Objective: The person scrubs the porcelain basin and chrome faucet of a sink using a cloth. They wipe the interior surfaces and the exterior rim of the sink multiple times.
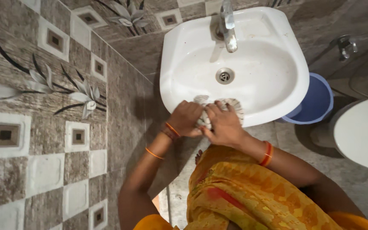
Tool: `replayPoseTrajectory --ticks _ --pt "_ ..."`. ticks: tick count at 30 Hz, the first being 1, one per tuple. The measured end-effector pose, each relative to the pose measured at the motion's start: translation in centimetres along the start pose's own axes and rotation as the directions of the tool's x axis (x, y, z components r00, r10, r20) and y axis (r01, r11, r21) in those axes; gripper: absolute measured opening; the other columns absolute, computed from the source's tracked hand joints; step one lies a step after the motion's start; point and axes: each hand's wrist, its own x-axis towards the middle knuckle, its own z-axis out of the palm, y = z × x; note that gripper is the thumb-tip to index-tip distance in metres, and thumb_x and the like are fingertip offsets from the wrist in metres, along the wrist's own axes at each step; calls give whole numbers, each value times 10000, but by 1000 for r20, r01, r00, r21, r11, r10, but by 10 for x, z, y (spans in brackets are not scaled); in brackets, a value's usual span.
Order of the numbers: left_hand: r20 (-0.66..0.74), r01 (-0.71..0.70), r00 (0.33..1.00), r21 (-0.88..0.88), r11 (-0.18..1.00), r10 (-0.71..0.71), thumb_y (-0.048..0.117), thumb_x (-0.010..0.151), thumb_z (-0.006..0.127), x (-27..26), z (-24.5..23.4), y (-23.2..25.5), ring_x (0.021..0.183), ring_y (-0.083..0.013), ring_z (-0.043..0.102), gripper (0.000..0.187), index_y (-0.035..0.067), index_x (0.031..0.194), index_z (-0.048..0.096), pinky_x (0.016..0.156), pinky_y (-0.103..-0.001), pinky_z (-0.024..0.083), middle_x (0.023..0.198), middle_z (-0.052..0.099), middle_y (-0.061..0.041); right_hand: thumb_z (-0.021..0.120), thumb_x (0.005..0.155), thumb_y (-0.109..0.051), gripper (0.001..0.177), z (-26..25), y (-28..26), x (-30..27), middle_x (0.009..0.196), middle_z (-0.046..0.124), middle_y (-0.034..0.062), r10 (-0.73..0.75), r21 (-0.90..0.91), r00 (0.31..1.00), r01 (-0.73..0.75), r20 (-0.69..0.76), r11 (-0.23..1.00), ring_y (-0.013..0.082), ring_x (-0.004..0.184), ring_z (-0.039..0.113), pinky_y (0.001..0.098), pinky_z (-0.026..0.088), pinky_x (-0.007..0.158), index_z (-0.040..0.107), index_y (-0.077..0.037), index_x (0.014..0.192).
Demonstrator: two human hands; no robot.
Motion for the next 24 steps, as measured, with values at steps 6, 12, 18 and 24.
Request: replayPoseTrajectory --ticks 6,12,18,24 --pt "-56 2 998 -5 1000 -2 400 609 738 -12 -15 -24 881 -361 594 585 7 1019 599 838 -456 465 929 602 -168 633 838 -433 648 23 -17 28 1174 654 277 27 26 999 -26 -33 999 465 1113 626 545 470 974 593 76 1237" --pt "-287 92 955 37 995 -77 333 606 687 -14 7 -10 913 -351 604 507 26 998 591 898 -472 473 944 606 -153 636 873 -361 452 28 -13 19 1065 665 235 44 12 998 -43 -36 999 412 1044 659 494 520 957 628 34 1091" --pt "-331 187 931 66 980 -155 339 635 697 -9 16 11 883 -368 582 487 21 990 598 860 -491 457 916 589 -158 666 847 -319 496 20 -4 6 1119 658 244 -21 75 990 32 -143 997 409 1049 649 476 517 891 629 53 1174" --pt "-469 280 858 87 956 -209 406 653 648 8 40 50 881 -359 575 531 14 1003 574 843 -503 438 932 581 -154 673 821 -320 509 0 22 -16 1151 659 213 -95 50 981 105 -167 993 399 1074 653 477 520 910 627 23 1194"
